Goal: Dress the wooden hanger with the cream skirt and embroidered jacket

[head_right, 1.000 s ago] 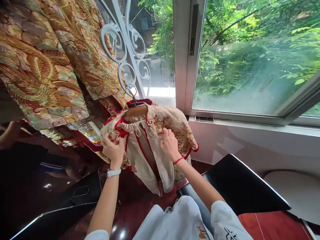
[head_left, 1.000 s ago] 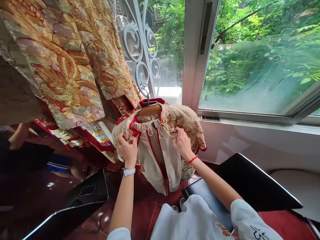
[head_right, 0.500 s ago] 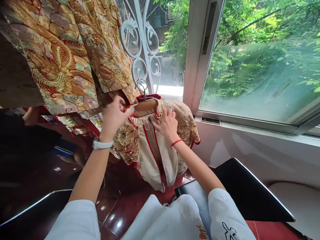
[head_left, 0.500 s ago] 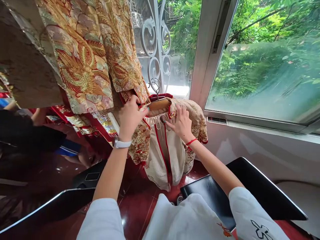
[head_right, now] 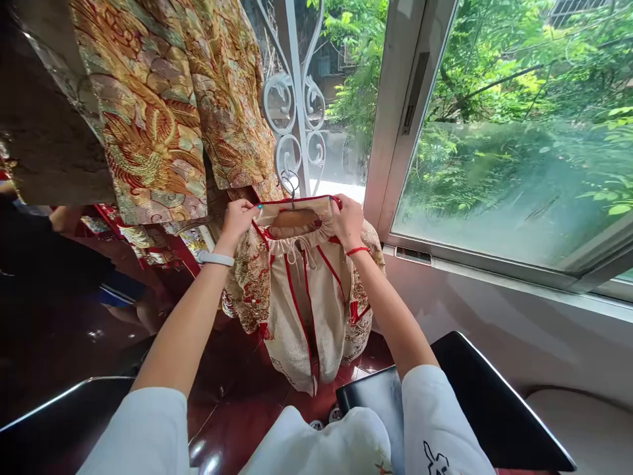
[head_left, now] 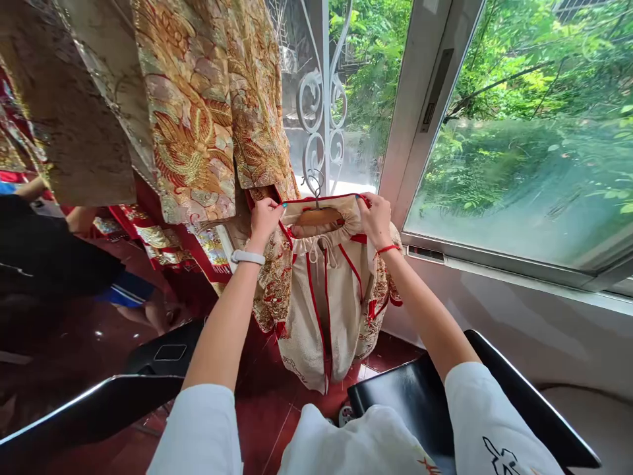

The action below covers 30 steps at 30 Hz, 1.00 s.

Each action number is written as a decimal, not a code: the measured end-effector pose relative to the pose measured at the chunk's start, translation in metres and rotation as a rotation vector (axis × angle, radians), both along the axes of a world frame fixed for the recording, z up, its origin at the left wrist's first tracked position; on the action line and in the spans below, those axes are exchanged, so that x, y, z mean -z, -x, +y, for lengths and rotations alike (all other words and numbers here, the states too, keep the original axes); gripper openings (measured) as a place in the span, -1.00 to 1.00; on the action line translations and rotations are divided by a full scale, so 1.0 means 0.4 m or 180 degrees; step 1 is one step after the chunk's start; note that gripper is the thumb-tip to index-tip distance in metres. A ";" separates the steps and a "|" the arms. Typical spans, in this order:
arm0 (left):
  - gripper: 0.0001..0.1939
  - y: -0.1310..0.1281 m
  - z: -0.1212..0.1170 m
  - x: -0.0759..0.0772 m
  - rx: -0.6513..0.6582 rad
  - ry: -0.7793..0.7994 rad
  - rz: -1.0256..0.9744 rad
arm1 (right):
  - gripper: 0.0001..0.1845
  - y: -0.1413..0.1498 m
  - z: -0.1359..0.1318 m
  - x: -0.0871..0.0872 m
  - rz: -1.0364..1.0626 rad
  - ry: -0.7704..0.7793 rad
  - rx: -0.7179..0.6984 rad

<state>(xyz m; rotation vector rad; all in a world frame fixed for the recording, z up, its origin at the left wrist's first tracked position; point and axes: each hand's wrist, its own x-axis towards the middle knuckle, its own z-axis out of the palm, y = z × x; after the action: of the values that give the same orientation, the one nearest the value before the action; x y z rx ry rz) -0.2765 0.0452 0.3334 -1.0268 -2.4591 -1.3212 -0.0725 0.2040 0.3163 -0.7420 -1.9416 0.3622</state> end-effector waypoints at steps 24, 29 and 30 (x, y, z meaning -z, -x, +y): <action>-0.63 -0.214 -0.261 0.468 -0.0179 0.0164 0.0324 | -0.29 -0.162 -0.252 0.483 -0.1340 0.0100 -0.0957; -0.68 -0.337 -0.163 0.535 -0.0427 -0.0003 0.0221 | -0.23 -0.109 -0.295 0.525 -0.1648 0.0470 -0.1009; -0.69 -0.335 -0.153 0.551 -0.0500 0.0108 0.0154 | -0.23 -0.098 -0.288 0.537 -0.1715 0.0515 -0.1035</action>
<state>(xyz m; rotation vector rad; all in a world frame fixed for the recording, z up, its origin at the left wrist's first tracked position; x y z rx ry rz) -0.1425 -0.0160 0.1130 -0.8422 -2.4770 -1.1965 -0.0332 0.0887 0.1017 -0.6703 -2.5786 0.5654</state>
